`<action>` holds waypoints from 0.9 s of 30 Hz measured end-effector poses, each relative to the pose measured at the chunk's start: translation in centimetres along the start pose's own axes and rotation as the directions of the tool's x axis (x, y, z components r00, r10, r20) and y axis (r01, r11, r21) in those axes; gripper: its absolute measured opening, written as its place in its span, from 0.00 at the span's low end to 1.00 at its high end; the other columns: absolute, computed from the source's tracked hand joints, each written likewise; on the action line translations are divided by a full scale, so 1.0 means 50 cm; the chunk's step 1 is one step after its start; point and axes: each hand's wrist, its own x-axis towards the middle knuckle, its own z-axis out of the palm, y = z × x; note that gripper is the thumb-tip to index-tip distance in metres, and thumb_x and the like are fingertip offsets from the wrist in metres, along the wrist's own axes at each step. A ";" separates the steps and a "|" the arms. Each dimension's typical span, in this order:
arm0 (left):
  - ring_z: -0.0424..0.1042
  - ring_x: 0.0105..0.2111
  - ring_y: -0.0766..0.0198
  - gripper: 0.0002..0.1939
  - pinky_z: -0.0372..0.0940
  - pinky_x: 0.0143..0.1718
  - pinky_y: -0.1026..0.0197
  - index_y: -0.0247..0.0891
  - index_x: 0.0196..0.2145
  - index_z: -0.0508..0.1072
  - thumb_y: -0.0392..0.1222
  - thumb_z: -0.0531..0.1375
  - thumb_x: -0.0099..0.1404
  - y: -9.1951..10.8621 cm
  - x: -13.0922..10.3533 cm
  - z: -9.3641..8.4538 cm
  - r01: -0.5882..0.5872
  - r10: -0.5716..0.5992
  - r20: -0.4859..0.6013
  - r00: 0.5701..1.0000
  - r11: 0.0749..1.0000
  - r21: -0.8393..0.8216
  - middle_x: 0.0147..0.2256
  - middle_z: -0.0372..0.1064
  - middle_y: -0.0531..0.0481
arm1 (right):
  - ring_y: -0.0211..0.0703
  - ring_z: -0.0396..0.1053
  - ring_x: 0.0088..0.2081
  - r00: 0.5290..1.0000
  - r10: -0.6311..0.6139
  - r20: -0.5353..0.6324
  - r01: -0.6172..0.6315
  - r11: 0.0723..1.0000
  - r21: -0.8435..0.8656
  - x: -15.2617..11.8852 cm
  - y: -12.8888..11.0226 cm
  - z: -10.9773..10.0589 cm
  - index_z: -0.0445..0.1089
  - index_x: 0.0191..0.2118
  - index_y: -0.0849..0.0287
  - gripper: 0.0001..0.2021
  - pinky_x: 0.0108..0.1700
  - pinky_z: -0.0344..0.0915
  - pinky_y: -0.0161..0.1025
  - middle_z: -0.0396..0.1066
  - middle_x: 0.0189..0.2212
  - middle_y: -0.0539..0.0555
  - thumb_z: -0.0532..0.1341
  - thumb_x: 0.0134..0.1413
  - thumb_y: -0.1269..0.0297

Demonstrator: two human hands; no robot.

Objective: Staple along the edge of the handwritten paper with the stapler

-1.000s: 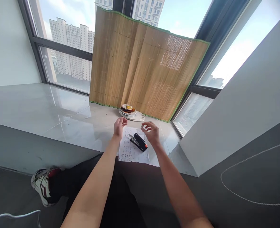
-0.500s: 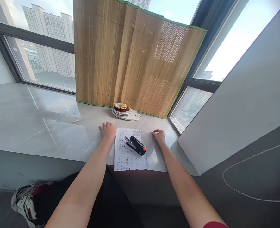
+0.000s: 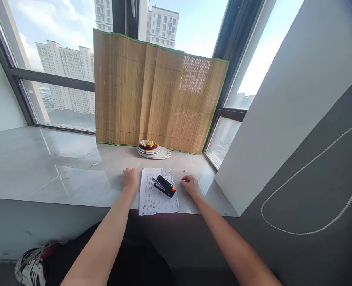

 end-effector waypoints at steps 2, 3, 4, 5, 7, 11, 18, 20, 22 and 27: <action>0.62 0.62 0.34 0.16 0.56 0.67 0.33 0.43 0.22 0.59 0.28 0.55 0.63 0.001 -0.005 -0.006 -0.005 0.005 -0.008 1.000 1.000 0.014 0.42 0.68 0.33 | 0.42 0.73 0.28 1.000 -0.027 0.011 0.027 1.000 0.009 -0.014 -0.010 0.001 0.78 0.26 0.55 0.06 0.37 0.70 0.39 0.76 0.29 0.52 0.62 0.44 0.65; 0.63 0.62 0.34 0.15 0.56 0.66 0.33 0.43 0.22 0.59 0.27 0.55 0.62 0.001 -0.006 -0.010 -0.005 0.005 -0.011 1.000 1.000 0.026 0.42 0.68 0.33 | 0.42 0.72 0.28 0.999 -0.038 0.014 0.037 0.999 0.012 -0.017 -0.014 0.002 0.78 0.25 0.55 0.06 0.37 0.69 0.39 0.75 0.28 0.52 0.62 0.44 0.66; 0.63 0.61 0.33 0.15 0.57 0.66 0.33 0.43 0.22 0.60 0.27 0.56 0.62 0.001 -0.006 -0.014 -0.003 0.004 -0.013 1.000 0.999 0.044 0.43 0.68 0.33 | 0.42 0.71 0.28 0.999 -0.047 0.017 0.046 0.999 0.015 -0.018 -0.018 0.003 0.77 0.24 0.55 0.05 0.37 0.69 0.39 0.75 0.27 0.51 0.62 0.43 0.67; 0.64 0.60 0.33 0.15 0.58 0.64 0.34 0.43 0.23 0.60 0.28 0.56 0.62 0.002 -0.006 -0.017 0.000 0.001 -0.010 1.000 0.998 0.069 0.44 0.68 0.32 | 0.42 0.70 0.27 0.998 -0.054 0.020 0.054 0.998 0.018 -0.017 -0.021 0.004 0.76 0.23 0.54 0.05 0.37 0.68 0.39 0.75 0.26 0.51 0.62 0.42 0.68; 0.66 0.59 0.33 0.14 0.61 0.61 0.35 0.42 0.24 0.61 0.29 0.56 0.63 0.005 -0.003 -0.023 0.001 -0.001 0.000 1.000 0.989 0.145 0.45 0.68 0.31 | 0.41 0.69 0.27 0.997 -0.066 0.027 0.065 0.997 0.029 -0.013 -0.025 0.006 0.75 0.21 0.55 0.05 0.37 0.67 0.39 0.74 0.25 0.50 0.63 0.40 0.70; 0.69 0.56 0.34 0.11 0.66 0.54 0.40 0.42 0.27 0.65 0.32 0.54 0.68 0.018 -0.009 -0.024 -0.065 0.081 -0.045 0.996 0.957 0.283 0.47 0.69 0.28 | 0.42 0.70 0.27 0.996 -0.082 0.046 0.078 0.994 0.082 -0.010 -0.028 0.004 0.76 0.22 0.55 0.05 0.37 0.67 0.39 0.75 0.24 0.50 0.62 0.41 0.70; 0.78 0.36 0.50 0.14 0.68 0.38 0.54 0.43 0.32 0.69 0.42 0.49 0.74 0.048 -0.066 0.005 -0.178 0.178 0.009 0.984 0.983 0.046 0.35 0.79 0.41 | 0.46 0.75 0.31 0.992 -0.109 0.062 0.095 0.975 0.200 -0.019 -0.029 -0.008 0.79 0.29 0.58 0.08 0.36 0.68 0.39 0.80 0.28 0.55 0.61 0.49 0.63; 0.78 0.34 0.52 0.15 0.68 0.35 0.56 0.42 0.31 0.71 0.45 0.50 0.73 0.051 -0.076 0.012 -0.153 0.153 0.012 0.988 0.987 -0.044 0.35 0.81 0.42 | 0.45 0.74 0.30 0.989 -0.135 0.064 0.119 0.970 0.213 -0.020 -0.033 -0.005 0.78 0.29 0.57 0.08 0.36 0.67 0.39 0.80 0.28 0.55 0.62 0.49 0.62; 0.78 0.31 0.54 0.15 0.70 0.33 0.56 0.42 0.30 0.72 0.47 0.52 0.72 0.050 -0.077 0.014 -0.106 0.108 0.015 0.994 0.987 -0.125 0.36 0.82 0.42 | 0.44 0.72 0.29 0.983 -0.167 0.073 0.148 0.965 0.216 -0.020 -0.038 0.000 0.77 0.27 0.56 0.07 0.36 0.66 0.39 0.79 0.27 0.54 0.62 0.48 0.63; 0.78 0.30 0.57 0.18 0.75 0.33 0.56 0.37 0.34 0.77 0.57 0.61 0.66 0.031 -0.064 0.005 -0.017 0.035 0.048 0.998 0.941 -0.339 0.39 0.82 0.39 | 0.41 0.67 0.27 0.972 -0.224 0.071 0.203 0.952 0.227 -0.026 -0.050 0.000 0.75 0.27 0.56 0.07 0.34 0.64 0.39 0.76 0.26 0.51 0.63 0.52 0.63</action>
